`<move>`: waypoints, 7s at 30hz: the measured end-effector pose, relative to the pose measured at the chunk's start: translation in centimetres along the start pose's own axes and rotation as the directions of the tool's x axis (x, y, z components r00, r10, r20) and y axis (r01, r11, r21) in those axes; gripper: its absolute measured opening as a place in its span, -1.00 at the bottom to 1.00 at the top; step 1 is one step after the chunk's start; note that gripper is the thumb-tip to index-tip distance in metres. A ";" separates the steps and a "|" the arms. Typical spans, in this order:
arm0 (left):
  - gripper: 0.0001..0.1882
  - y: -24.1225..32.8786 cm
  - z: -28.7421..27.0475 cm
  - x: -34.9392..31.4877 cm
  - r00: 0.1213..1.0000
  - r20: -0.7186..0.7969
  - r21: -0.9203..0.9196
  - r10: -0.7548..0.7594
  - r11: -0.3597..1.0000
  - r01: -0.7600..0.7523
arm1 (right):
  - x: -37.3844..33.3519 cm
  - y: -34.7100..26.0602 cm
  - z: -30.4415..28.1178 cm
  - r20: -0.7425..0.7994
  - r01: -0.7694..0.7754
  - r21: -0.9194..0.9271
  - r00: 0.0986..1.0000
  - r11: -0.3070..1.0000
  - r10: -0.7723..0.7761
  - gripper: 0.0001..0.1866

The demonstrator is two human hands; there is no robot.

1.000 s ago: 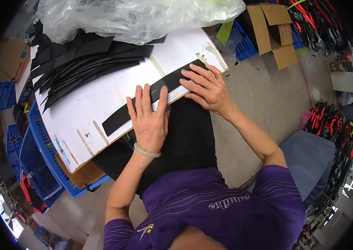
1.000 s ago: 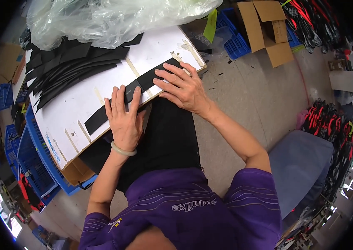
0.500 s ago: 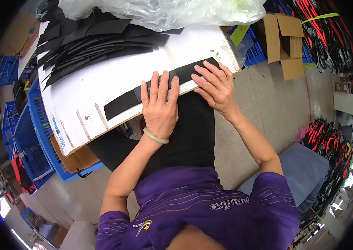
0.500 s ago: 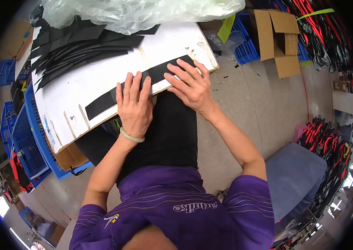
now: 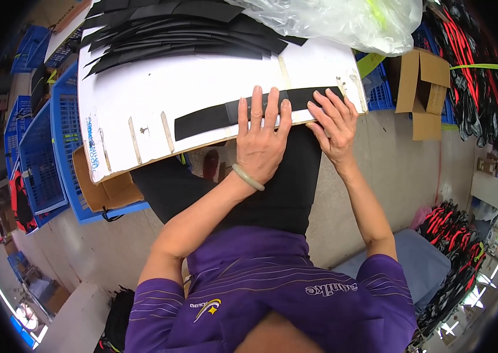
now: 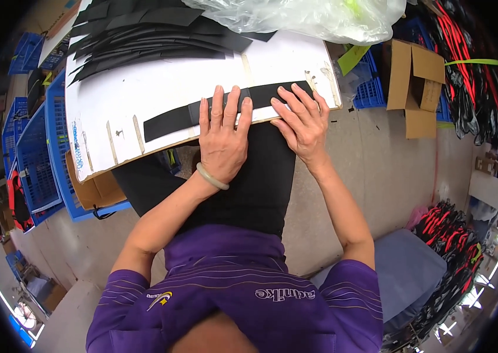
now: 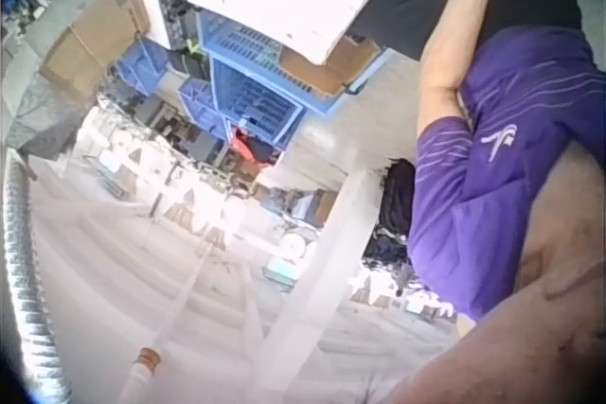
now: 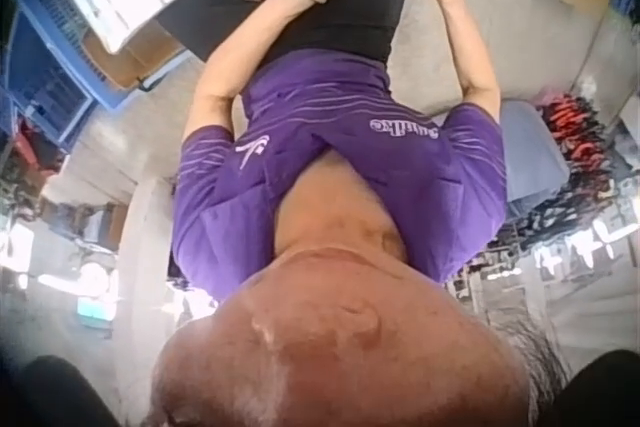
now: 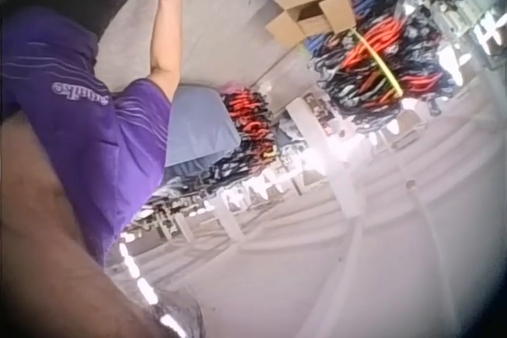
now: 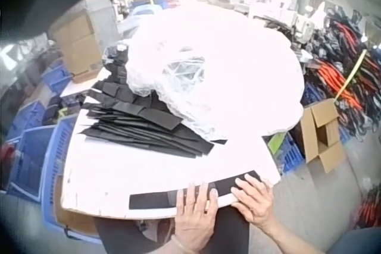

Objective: Attach adhesive padding to black straps at a factory workstation.

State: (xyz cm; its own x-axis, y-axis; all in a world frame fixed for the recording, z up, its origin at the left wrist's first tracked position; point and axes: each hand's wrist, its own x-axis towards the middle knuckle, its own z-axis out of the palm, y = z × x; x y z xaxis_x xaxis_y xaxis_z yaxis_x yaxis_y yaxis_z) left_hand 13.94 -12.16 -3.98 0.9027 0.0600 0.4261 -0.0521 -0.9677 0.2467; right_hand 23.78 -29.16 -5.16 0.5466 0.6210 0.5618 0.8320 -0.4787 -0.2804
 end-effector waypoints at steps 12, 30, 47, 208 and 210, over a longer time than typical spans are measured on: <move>-0.50 -0.7 0.6 -1.3 0.994 0.103 -0.069 -0.018 0.997 0.025 | 10.3 -8.2 0.8 0.085 0.165 0.348 0.975 0.923 -0.207 -0.71; -0.36 -0.8 1.2 -0.5 0.991 0.126 -0.029 0.046 0.999 -0.043 | 13.7 -12.3 10.0 0.501 -0.166 0.567 0.847 0.807 -0.177 -0.79; -0.39 -0.8 0.1 -0.1 0.993 0.104 -0.035 0.062 0.998 -0.059 | 13.6 -12.4 10.4 0.406 -0.136 0.598 0.901 0.790 -0.153 -0.76; -0.64 -9.8 -13.4 6.4 0.679 0.354 -0.754 -0.643 -0.625 -0.199 | 15.5 -13.7 -3.2 0.081 -0.043 0.486 0.997 0.873 0.004 -0.75; -0.65 -9.5 -12.8 6.3 0.652 0.351 -0.775 -0.672 -0.599 -0.201 | 15.0 -13.9 -2.5 0.087 -0.081 0.467 0.995 0.881 0.045 -0.75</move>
State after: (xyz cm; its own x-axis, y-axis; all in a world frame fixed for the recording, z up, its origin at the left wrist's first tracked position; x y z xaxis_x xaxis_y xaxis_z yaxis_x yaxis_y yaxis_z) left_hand 14.64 0.59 7.50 0.7735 0.6037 -0.1930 -0.4809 0.7574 0.4416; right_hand 20.18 -14.75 9.09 0.5896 0.6505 0.4787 0.7330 -0.1820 -0.6555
